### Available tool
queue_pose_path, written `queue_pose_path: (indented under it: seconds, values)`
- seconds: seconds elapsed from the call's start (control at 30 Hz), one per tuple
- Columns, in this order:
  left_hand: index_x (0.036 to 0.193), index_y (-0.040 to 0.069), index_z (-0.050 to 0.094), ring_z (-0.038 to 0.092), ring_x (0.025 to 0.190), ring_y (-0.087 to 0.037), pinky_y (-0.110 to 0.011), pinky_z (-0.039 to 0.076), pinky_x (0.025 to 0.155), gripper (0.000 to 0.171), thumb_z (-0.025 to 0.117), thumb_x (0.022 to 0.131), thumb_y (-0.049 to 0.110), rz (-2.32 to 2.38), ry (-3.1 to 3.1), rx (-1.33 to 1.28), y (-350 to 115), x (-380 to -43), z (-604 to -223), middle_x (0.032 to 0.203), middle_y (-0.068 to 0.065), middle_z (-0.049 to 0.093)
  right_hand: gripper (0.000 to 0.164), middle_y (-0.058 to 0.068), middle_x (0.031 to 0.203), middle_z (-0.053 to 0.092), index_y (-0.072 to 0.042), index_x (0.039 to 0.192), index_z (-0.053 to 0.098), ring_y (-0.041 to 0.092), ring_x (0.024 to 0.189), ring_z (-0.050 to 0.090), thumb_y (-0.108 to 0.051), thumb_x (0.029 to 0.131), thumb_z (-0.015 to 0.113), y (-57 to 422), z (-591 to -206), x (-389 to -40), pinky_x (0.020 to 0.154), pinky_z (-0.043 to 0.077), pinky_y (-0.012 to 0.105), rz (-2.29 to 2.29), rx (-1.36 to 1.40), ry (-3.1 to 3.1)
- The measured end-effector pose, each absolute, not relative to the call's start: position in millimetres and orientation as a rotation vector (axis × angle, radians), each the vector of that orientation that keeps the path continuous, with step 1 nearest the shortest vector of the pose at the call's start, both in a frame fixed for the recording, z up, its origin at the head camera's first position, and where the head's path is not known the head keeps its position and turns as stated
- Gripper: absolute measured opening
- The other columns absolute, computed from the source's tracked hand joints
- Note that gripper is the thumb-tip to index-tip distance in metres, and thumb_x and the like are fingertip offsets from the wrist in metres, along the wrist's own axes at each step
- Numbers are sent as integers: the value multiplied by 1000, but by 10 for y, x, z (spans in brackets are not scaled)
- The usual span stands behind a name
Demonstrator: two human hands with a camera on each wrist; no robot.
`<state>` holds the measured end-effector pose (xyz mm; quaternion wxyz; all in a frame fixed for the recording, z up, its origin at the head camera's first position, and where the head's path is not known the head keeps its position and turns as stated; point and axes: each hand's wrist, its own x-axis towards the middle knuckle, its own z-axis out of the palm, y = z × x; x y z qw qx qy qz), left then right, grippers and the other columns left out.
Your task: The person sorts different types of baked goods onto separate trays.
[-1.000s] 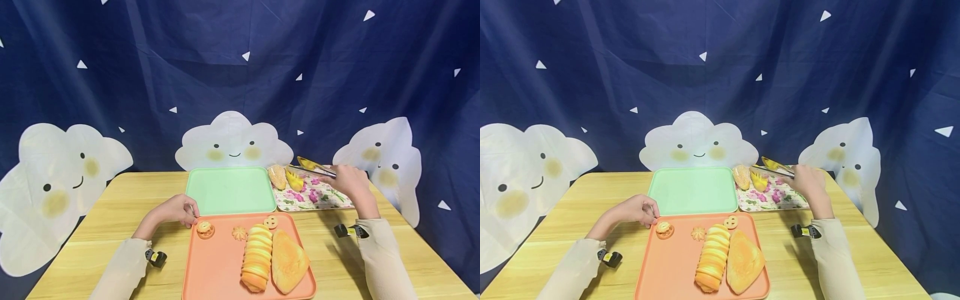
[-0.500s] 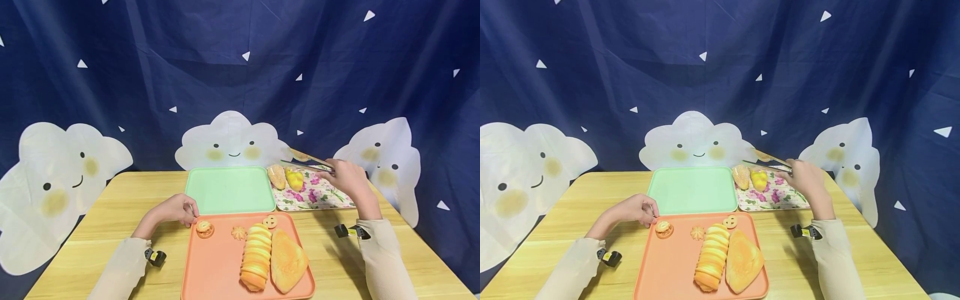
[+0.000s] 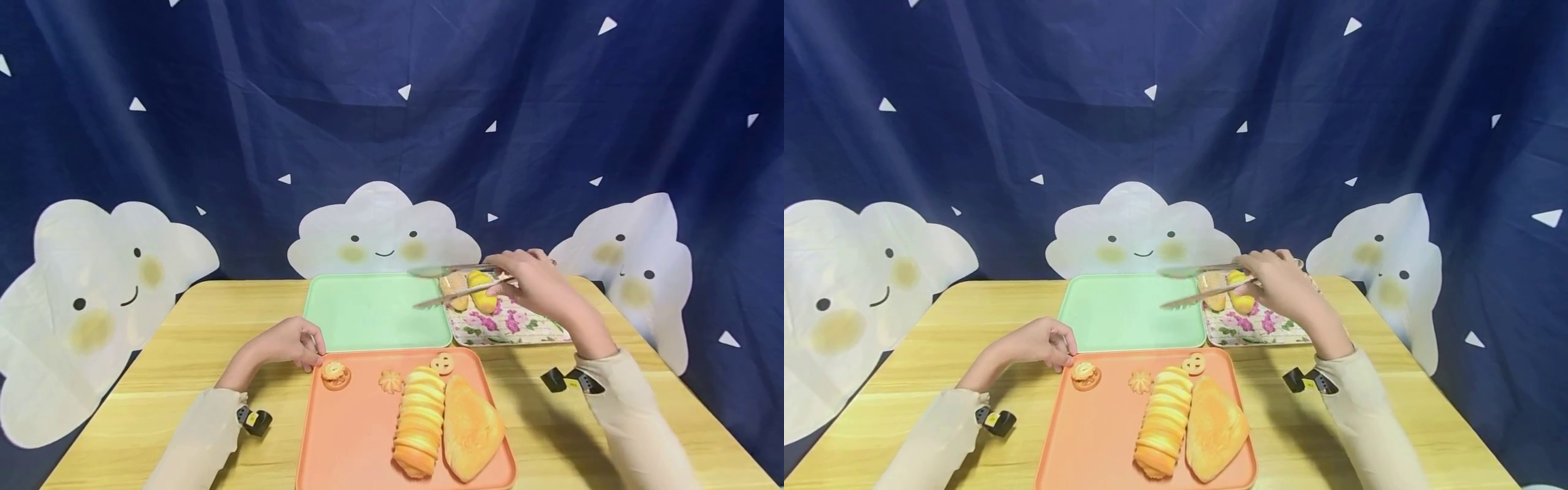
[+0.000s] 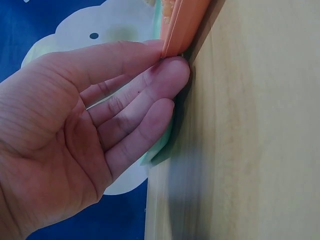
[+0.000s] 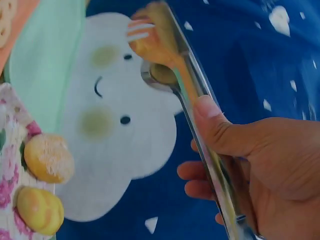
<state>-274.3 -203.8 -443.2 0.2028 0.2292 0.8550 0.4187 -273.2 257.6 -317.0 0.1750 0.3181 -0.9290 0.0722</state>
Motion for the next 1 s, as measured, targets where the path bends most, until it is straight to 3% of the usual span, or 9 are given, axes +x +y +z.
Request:
queue_pose_path:
  seconds: [0.37, 0.6, 1.0]
  values:
    - [88, -1, 71, 71, 61, -18, -32, 55, 58, 7, 75, 83, 2, 1184, 2368, 649, -2048, -2748, -4424, 69, -8, 75, 51, 1, 119, 73, -13, 122, 72, 23, 106, 62, -26, 74, 82, 2307, -3213, -2658, 99, 31, 60, 238, 1350, -2659]
    - [87, 0, 71, 71, 62, -18, -32, 55, 58, 7, 76, 83, 3, 1171, 2380, 646, -2036, -2751, -4450, 70, -10, 75, 61, -8, 105, 71, -17, 121, 75, 14, 97, 56, -44, 66, 72, 2225, -3192, -2671, 100, 30, 61, 222, 1479, -2747]
    - [86, 1, 71, 70, 62, -18, -32, 55, 57, 5, 75, 84, 3, 1152, 2403, 634, -2032, -2763, -4465, 69, -8, 74, 57, -8, 102, 69, -19, 120, 76, 11, 91, 53, -40, 67, 74, 2031, -3227, -2625, 107, 27, 69, 133, 1503, -2770]
